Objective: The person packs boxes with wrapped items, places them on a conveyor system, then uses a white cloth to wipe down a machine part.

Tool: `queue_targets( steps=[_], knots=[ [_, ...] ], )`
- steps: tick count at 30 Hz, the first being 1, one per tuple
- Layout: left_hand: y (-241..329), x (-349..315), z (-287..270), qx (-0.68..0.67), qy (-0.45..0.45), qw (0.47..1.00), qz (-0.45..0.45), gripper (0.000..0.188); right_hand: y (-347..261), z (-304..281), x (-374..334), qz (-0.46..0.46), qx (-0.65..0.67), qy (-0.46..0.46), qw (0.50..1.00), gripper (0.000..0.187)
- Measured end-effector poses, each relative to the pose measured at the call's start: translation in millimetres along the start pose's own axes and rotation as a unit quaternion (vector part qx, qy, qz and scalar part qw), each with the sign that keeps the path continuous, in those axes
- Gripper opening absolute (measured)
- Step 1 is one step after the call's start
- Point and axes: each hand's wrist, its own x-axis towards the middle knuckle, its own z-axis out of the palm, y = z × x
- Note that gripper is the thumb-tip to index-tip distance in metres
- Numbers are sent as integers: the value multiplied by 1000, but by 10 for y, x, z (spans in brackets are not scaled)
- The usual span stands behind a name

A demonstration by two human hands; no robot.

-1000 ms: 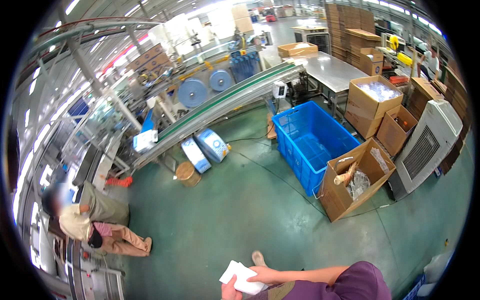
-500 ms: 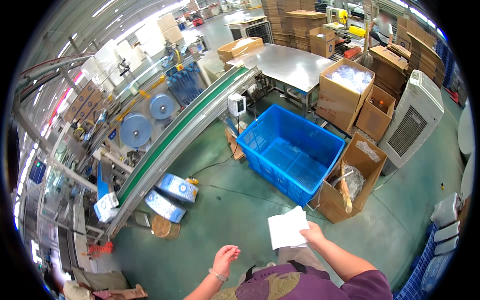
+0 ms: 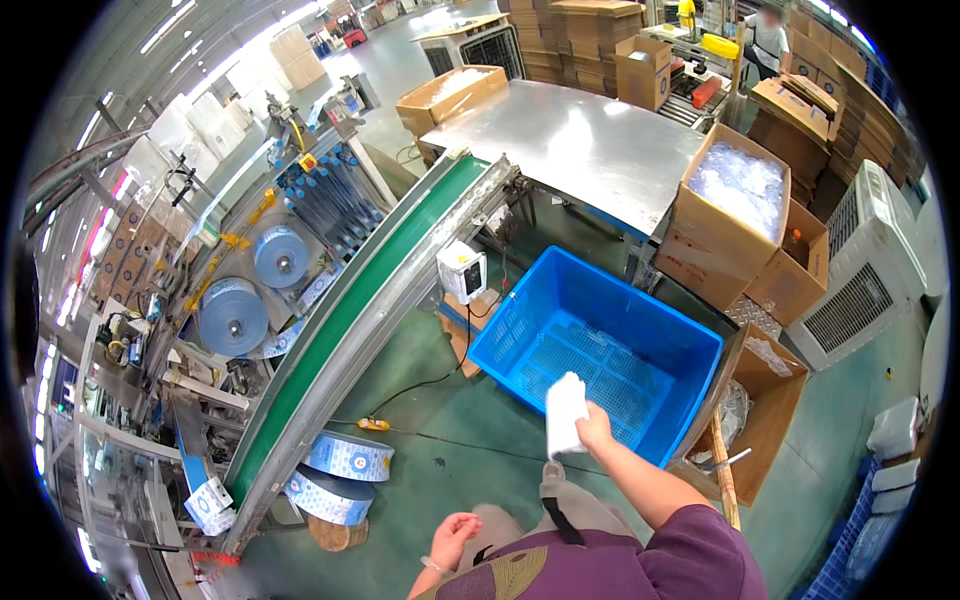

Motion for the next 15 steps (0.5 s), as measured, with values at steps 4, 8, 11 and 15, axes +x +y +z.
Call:
queue_targets(
  steps=[4, 8, 11, 15],
  knots=[
    [284, 527, -201, 6, 24, 999, -45, 18, -560, 238, 804, -25, 26, 31, 999, 35],
    [-128, 1073, -307, 104, -63, 993, -7, 20, -605, 166, 1158, 1, 81, 98, 992, 37],
    [0, 1613, -358, 122, -195, 973, -10, 20, -286, -137, 1272, 24, 25, 147, 989, 38],
    [459, 2388, -550, 146, -199, 967, 70, 19, -258, -355, 1495, 48, 33, 239, 969, 36]
  ],
)
